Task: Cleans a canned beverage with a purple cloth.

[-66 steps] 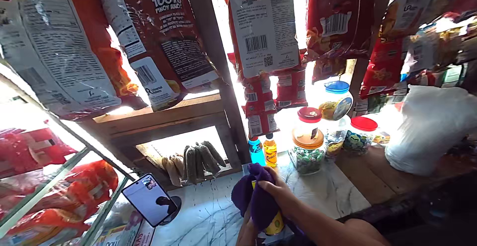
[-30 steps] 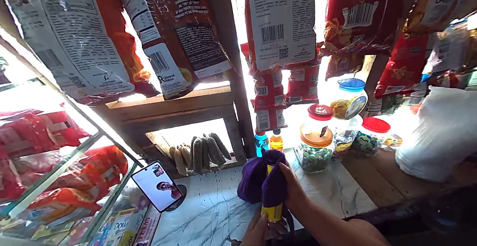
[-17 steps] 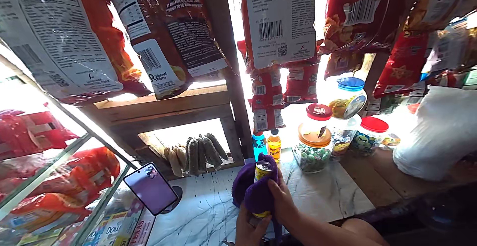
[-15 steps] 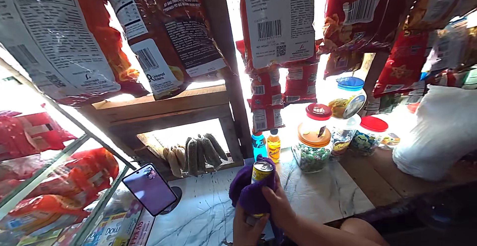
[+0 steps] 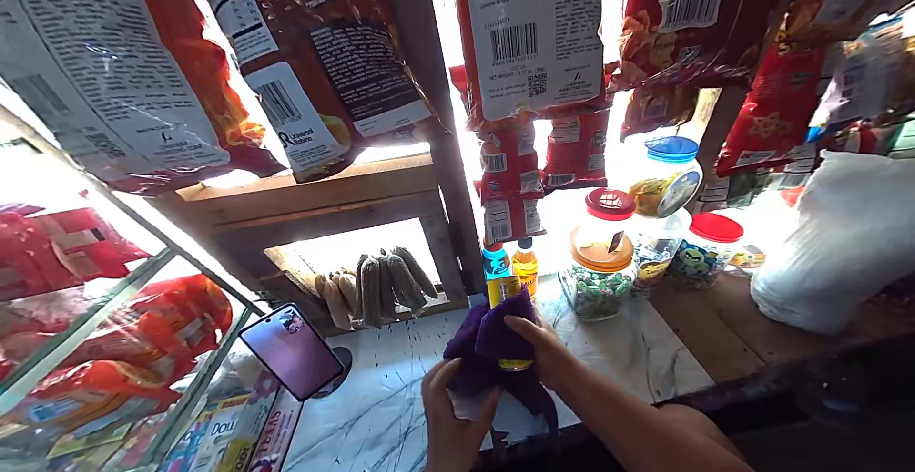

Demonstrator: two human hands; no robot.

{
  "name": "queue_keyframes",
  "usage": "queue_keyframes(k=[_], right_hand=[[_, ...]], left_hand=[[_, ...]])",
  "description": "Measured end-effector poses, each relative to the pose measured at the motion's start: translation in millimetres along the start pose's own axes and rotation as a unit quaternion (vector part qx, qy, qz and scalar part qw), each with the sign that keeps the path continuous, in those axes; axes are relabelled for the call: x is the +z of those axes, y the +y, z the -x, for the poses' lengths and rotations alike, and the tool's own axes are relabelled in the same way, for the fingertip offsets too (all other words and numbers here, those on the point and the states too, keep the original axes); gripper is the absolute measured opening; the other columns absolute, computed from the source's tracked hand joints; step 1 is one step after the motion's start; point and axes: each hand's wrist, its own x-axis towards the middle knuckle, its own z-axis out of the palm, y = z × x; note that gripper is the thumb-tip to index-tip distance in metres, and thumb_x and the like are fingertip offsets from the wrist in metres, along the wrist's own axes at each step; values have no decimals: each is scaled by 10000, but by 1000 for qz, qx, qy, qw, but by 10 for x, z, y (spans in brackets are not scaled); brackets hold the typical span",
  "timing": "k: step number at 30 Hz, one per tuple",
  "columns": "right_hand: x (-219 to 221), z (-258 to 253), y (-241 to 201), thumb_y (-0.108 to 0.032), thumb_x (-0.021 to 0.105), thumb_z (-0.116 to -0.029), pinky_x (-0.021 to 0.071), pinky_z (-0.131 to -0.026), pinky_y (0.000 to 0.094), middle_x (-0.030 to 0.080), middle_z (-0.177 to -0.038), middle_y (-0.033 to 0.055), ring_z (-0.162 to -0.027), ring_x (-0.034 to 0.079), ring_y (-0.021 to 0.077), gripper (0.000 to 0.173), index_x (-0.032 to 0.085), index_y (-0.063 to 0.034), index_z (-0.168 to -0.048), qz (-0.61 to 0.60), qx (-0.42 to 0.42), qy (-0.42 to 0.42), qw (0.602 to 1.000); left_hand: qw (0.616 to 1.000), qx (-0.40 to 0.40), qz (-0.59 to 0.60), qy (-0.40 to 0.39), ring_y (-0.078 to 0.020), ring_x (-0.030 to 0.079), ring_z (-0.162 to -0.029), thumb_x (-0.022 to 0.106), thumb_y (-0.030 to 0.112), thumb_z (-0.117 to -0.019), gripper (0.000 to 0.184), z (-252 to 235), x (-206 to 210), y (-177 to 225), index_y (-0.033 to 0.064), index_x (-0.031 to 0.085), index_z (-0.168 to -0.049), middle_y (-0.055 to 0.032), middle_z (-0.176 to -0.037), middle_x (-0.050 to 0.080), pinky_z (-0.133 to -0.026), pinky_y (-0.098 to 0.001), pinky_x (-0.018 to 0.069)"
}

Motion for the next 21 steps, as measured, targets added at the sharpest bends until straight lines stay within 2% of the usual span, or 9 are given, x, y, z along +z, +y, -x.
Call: queue_keyframes(k=[1,3,6,9,11,13,15,17,21], right_hand=[[-30,5,-47,-392,761,-827,602,-881,378,691,-1124,103,-993,707,178,837,350,-46,-1469,5,19,-28,999],[-68,37,-128,-352,720,-870,602,-872,366,710,-1072,71,-964,713,161,702,401,-57,-1421,13,58,-91,994],[-89,111,-191,-320,707,-873,600,-848,341,722,-1011,8,-927,712,121,537,485,-111,-1315,40,126,-185,974],[-132,154,-147,-379,725,-859,597,-817,303,737,-975,-46,-895,708,76,408,594,-174,-1187,62,189,-285,938],[-150,167,-67,-416,762,-825,597,-786,280,739,-960,-63,-870,707,55,399,634,-200,-1135,64,220,-342,911],[-156,174,17,-465,797,-808,600,-776,266,747,-963,-61,-865,711,50,404,676,-222,-1107,40,233,-385,892],[-169,167,72,-465,795,-810,597,-782,258,747,-977,-61,-877,710,46,397,691,-233,-1115,25,235,-410,881],[-184,150,95,-471,794,-805,595,-788,259,743,-988,-62,-887,708,46,423,680,-228,-1132,31,241,-417,876],[-166,124,103,-478,757,-852,593,-782,252,745,-971,-61,-875,707,41,362,693,-231,-1108,23,239,-412,879]], left_hand=[[1000,3,-4,8,-135,509,-1285,815,517,-796,748,-31,-33,-13,182,479,-1374,-68,-1342,561,-1039,-324,455],[1000,6,14,2,-140,380,-1434,764,628,-796,849,-60,-77,-42,231,411,-1458,-43,-1511,449,-1159,-361,353],[995,-13,88,-40,-134,310,-1491,517,704,-932,762,-68,-129,-31,257,367,-1530,4,-1612,353,-1194,-392,320],[972,-76,203,-87,-161,366,-1472,364,671,-1006,729,-114,-192,-30,195,359,-1558,-22,-1595,408,-1189,-397,347],[951,-93,270,-121,-179,409,-1452,366,691,-990,744,-157,-222,-20,198,398,-1547,-25,-1567,460,-1175,-384,369],[934,-65,307,-172,-206,433,-1436,358,712,-982,736,-185,-237,-36,212,484,-1507,-28,-1533,503,-1192,-394,357],[920,-43,328,-209,-254,442,-1433,350,750,-958,793,-180,-221,-63,173,532,-1470,-69,-1491,547,-1207,-427,339],[920,-32,328,-212,-269,454,-1428,352,756,-953,804,-165,-192,-85,134,584,-1407,-92,-1451,583,-1217,-442,327],[914,-73,345,-199,-233,500,-1381,383,727,-964,761,-167,-185,-58,147,569,-1422,-88,-1456,572,-1165,-398,396]])
